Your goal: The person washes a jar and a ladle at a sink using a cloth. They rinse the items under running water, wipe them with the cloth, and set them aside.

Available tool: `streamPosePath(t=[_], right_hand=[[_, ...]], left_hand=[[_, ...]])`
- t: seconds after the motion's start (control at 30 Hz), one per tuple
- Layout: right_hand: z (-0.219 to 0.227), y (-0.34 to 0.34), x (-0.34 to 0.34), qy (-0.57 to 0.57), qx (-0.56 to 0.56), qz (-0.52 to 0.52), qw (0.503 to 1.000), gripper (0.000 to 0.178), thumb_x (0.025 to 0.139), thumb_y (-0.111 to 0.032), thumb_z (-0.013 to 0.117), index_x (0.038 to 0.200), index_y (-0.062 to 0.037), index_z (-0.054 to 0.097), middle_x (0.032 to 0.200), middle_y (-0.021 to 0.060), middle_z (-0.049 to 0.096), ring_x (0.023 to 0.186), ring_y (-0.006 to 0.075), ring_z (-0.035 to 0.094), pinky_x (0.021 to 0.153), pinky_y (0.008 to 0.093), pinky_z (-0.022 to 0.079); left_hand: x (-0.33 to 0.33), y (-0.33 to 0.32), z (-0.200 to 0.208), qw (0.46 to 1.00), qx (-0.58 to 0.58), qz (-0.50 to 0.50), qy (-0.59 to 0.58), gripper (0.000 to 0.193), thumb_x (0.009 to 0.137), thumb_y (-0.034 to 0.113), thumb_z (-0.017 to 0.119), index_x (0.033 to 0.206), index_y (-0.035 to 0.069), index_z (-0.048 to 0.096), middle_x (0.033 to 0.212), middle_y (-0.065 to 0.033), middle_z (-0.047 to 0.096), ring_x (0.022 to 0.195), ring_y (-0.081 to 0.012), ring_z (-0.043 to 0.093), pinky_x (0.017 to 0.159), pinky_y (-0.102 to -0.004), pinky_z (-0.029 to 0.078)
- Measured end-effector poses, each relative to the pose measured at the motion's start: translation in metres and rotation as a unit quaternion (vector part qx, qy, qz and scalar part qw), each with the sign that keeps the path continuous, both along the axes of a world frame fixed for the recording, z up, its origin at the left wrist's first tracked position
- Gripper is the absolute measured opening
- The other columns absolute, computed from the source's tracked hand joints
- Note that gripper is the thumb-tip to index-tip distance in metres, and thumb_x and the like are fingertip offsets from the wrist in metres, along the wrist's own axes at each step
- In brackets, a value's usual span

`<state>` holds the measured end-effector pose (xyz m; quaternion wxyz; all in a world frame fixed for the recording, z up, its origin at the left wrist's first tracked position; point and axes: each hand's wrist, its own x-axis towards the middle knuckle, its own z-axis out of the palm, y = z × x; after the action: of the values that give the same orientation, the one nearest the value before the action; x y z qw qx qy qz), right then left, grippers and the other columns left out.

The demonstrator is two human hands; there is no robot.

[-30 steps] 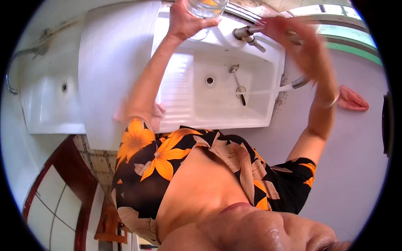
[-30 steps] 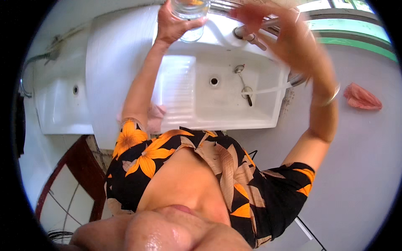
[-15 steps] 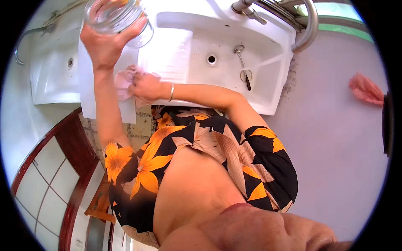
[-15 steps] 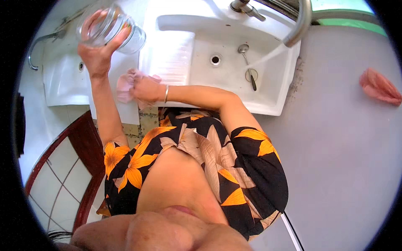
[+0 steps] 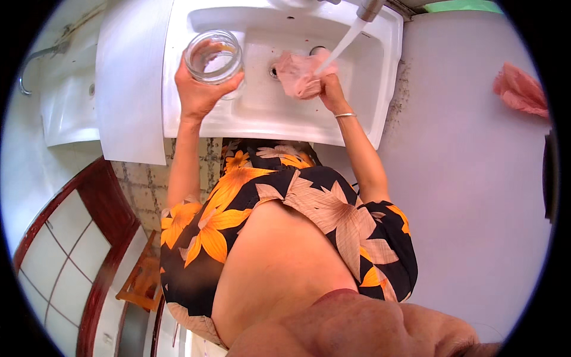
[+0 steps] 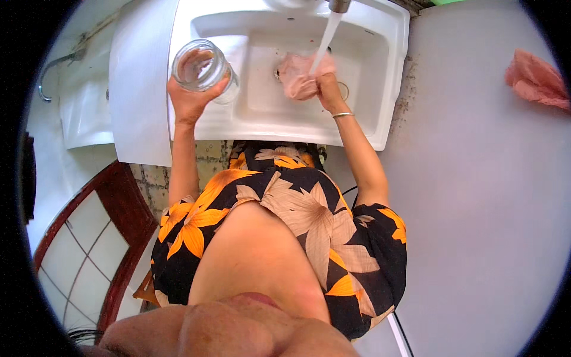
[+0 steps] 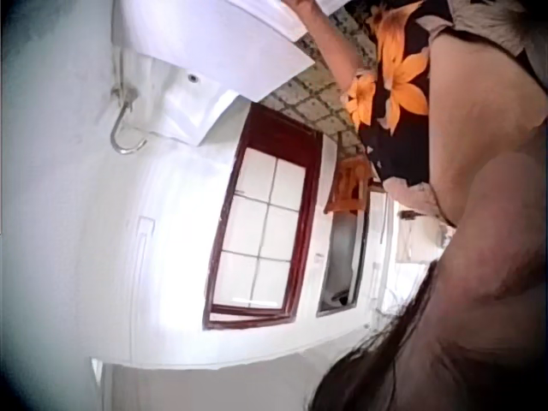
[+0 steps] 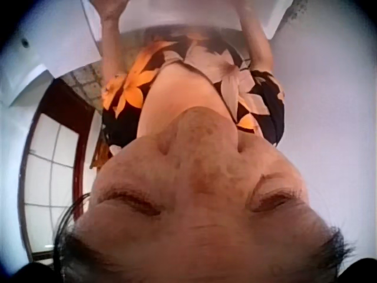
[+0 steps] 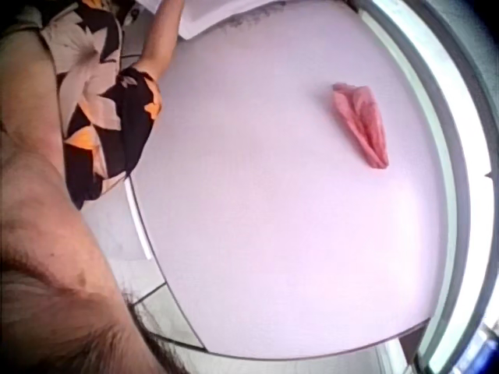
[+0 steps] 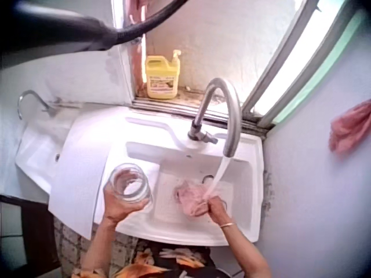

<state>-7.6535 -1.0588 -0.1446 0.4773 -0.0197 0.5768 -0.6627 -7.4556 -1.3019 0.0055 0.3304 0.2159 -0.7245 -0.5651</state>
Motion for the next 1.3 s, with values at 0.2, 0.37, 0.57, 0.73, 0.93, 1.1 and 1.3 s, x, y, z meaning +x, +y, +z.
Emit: streamPosePath(t=[0.2, 0.37, 0.57, 0.73, 0.93, 1.1, 1.3], right_hand=[[-0.073, 0.056, -0.030, 0.548, 0.270, 0.166, 0.774, 0.014, 0.073, -0.015, 0.059, 0.079, -0.0030, 0.061, 0.074, 0.0097, 0.061, 0.071, 0.0269, 0.060, 0.067, 0.0340, 0.048], [-0.159, 0.051, -0.027, 0.635, 0.216, 0.233, 0.704, 0.037, 0.069, -0.025, 0.066, 0.097, -0.0017, 0.058, 0.095, 0.0177, 0.062, 0.091, 0.0338, 0.059, 0.080, 0.0402, 0.048], [-0.109, 0.038, -0.013, 0.534, 0.313, 0.441, 0.650, 0.046, 0.066, -0.029, 0.073, 0.103, -0.0049, 0.059, 0.100, 0.0159, 0.062, 0.095, 0.0322, 0.058, 0.087, 0.0407, 0.046], [-0.071, 0.078, -0.025, 0.497, 0.120, 0.083, 0.855, 0.031, 0.073, -0.015, 0.072, 0.098, -0.0040, 0.057, 0.090, 0.0103, 0.062, 0.069, 0.0209, 0.056, 0.064, 0.0335, 0.046], [0.059, 0.072, 0.005, 0.070, -0.017, -0.100, 0.992, 0.018, 0.086, -0.012, 0.061, 0.098, -0.0020, 0.050, 0.095, 0.0060, 0.057, 0.083, 0.0153, 0.056, 0.074, 0.0306, 0.048], [0.145, 0.075, 0.017, 0.110, -0.143, -0.155, 0.971, 0.037, 0.091, -0.009, 0.048, 0.126, 0.0002, 0.039, 0.123, 0.0138, 0.050, 0.111, 0.0228, 0.052, 0.092, 0.0374, 0.045], [0.222, 0.081, 0.038, 0.133, -0.175, -0.201, 0.955, 0.045, 0.092, -0.016, 0.042, 0.133, 0.0001, 0.035, 0.131, 0.0167, 0.045, 0.117, 0.0261, 0.048, 0.097, 0.0423, 0.041]], left_hand=[[-0.005, 0.103, -0.039, 0.996, 0.023, 0.034, -0.075, 0.072, 0.055, 0.012, 0.085, 0.116, -0.001, 0.048, 0.106, -0.0097, 0.061, 0.099, -0.0181, 0.059, 0.090, -0.0322, 0.048], [-0.024, 0.125, -0.044, 0.991, 0.013, -0.006, -0.136, 0.080, 0.055, 0.010, 0.084, 0.123, 0.002, 0.044, 0.110, -0.0095, 0.059, 0.103, -0.0189, 0.057, 0.092, -0.0331, 0.047], [-0.015, 0.119, -0.070, 0.992, -0.030, -0.036, -0.119, 0.080, 0.054, 0.009, 0.084, 0.123, 0.004, 0.043, 0.115, -0.0081, 0.057, 0.104, -0.0185, 0.057, 0.091, -0.0324, 0.047], [-0.030, 0.114, -0.095, 0.988, -0.057, -0.078, -0.121, 0.077, 0.052, 0.009, 0.083, 0.120, 0.007, 0.046, 0.114, -0.0076, 0.057, 0.102, -0.0194, 0.058, 0.088, -0.0314, 0.048], [-0.032, 0.105, -0.140, 0.979, -0.051, -0.098, -0.174, 0.076, 0.053, 0.016, 0.082, 0.119, 0.007, 0.047, 0.109, -0.0093, 0.060, 0.100, -0.0220, 0.059, 0.087, -0.0332, 0.048], [-0.032, 0.097, -0.157, 0.977, -0.055, -0.124, -0.166, 0.078, 0.053, 0.020, 0.081, 0.121, 0.006, 0.046, 0.110, -0.0119, 0.059, 0.102, -0.0254, 0.058, 0.088, -0.0341, 0.048], [-0.023, 0.095, -0.167, 0.972, -0.016, -0.171, -0.158, 0.079, 0.051, 0.019, 0.079, 0.121, 0.005, 0.045, 0.114, -0.0143, 0.056, 0.106, -0.0301, 0.054, 0.091, -0.0360, 0.045]])
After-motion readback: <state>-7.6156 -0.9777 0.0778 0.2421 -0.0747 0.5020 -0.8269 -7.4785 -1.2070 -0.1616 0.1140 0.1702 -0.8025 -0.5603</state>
